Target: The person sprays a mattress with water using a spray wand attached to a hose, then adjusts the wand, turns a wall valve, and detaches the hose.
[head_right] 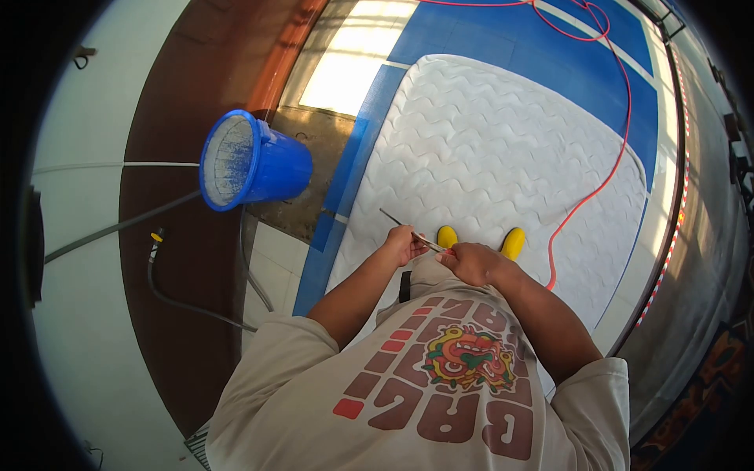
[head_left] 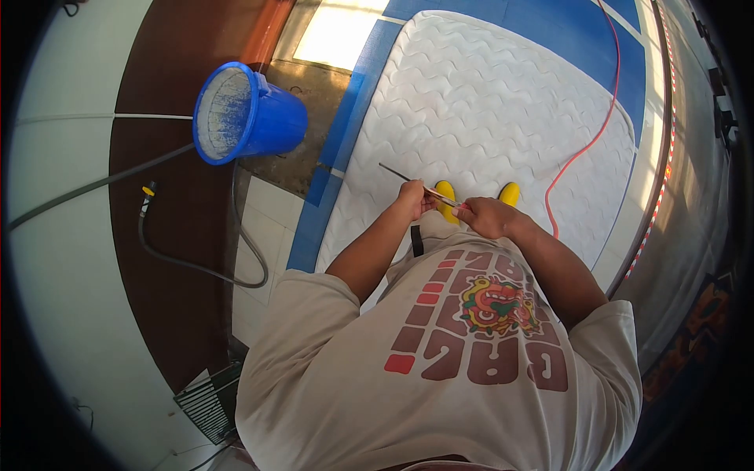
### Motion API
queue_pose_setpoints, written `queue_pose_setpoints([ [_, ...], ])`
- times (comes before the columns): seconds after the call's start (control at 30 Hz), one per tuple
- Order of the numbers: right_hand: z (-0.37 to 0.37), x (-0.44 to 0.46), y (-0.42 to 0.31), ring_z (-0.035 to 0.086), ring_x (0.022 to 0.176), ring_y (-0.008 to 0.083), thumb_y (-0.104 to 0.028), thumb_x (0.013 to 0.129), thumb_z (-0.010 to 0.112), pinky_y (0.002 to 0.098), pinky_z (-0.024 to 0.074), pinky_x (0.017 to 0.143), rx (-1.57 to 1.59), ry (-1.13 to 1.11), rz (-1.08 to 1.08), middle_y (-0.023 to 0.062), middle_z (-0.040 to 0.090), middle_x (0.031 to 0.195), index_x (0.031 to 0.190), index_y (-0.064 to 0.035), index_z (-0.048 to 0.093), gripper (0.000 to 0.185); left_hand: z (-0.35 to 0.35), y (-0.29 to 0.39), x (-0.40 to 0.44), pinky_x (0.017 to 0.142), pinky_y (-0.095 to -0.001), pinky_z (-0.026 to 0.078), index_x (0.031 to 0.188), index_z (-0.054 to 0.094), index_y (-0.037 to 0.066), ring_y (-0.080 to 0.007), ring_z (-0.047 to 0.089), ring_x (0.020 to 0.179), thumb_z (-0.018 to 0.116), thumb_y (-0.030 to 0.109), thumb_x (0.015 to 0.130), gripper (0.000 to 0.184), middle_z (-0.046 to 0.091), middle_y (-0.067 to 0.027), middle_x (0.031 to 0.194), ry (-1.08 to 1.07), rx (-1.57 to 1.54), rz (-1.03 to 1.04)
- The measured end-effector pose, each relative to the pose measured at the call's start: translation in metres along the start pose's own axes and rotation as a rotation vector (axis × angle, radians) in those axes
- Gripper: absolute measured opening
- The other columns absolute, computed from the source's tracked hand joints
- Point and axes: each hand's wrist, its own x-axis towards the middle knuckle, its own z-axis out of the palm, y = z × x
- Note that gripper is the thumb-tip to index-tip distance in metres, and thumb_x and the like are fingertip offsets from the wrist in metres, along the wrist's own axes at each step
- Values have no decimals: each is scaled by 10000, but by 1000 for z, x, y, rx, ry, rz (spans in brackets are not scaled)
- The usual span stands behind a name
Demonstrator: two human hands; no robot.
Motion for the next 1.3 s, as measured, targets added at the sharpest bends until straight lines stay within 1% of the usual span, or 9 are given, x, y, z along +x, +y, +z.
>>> queue_pose_setpoints([
  [0.23, -4, 5, -2, 571, 916, 379, -508, 892, 361, 434, 424, 816, -28, -25, 23, 238, 609, 912, 940, 24, 597, 583, -3, 4, 5, 606, -372, 540, 795, 529, 25, -171, 531, 532, 298, 275, 925, 365, 568, -84, 687, 13, 13, 26],
  [0.3, -5, 6, -5, 571, 918, 379, -511, 891, 363, 434, 423, 821, -33, -25, 34, 237, 609, 919, 955, 20, 594, 583, -8, 5, 12, 666, -412, 545, 855, 444, 41, -191, 558, 590, 337, 256, 934, 253, 562, -84, 773, -35, -1, 8],
  [0.43, -5, 8, -7, 571, 919, 380, -513, 889, 366, 435, 424, 820, -34, -31, 41, 238, 608, 920, 958, 19, 594, 584, -6, 9, 7, 665, -412, 545, 849, 445, 43, -186, 549, 574, 338, 253, 934, 251, 560, -82, 770, -19, -10, 20],
  [0.53, -4, 11, -6, 589, 853, 356, -485, 907, 354, 412, 438, 768, -66, 1, -8, 207, 613, 829, 952, 18, 578, 553, -6, 13, 7, 662, -411, 545, 845, 448, 44, -184, 546, 570, 340, 252, 935, 250, 559, -80, 765, -16, -28, 19],
  [0.73, -3, 15, -6, 588, 854, 363, -487, 905, 348, 422, 438, 768, -93, 24, -7, 214, 613, 844, 955, 16, 574, 553, -7, 18, 10, 666, -416, 539, 844, 453, 47, -197, 558, 597, 359, 264, 935, 254, 565, -86, 778, -21, -24, 42],
  [0.8, -4, 15, -9, 585, 863, 367, -494, 904, 343, 426, 437, 773, -105, 42, -7, 218, 613, 853, 959, 15, 572, 561, -6, 20, 11, 646, -385, 541, 846, 491, 19, -216, 590, 604, 318, 276, 937, 324, 587, -99, 757, 7, -11, 80],
  [1.03, -9, 16, -14, 585, 865, 367, -505, 903, 341, 433, 435, 777, -108, 81, -1, 217, 613, 855, 970, 12, 567, 568, -1, 33, 3, 643, -386, 539, 855, 475, 27, -221, 594, 614, 324, 275, 939, 302, 590, -101, 776, -4, -21, 92],
  [1.1, -15, 13, -23, 566, 943, 377, -513, 885, 374, 435, 426, 827, -75, 47, 64, 235, 606, 954, 990, 19, 567, 576, 0, 36, 2, 642, -384, 539, 852, 476, 28, -226, 594, 617, 325, 278, 941, 305, 586, -97, 774, 1, -17, 105],
  [1.3, -18, 12, -28, 566, 942, 376, -499, 889, 375, 429, 427, 820, -79, 59, 65, 239, 605, 952, 998, 28, 560, 569, 2, 42, 2, 646, -382, 537, 853, 477, 32, -233, 596, 625, 337, 290, 941, 306, 582, -93, 776, 5, -14, 122],
])
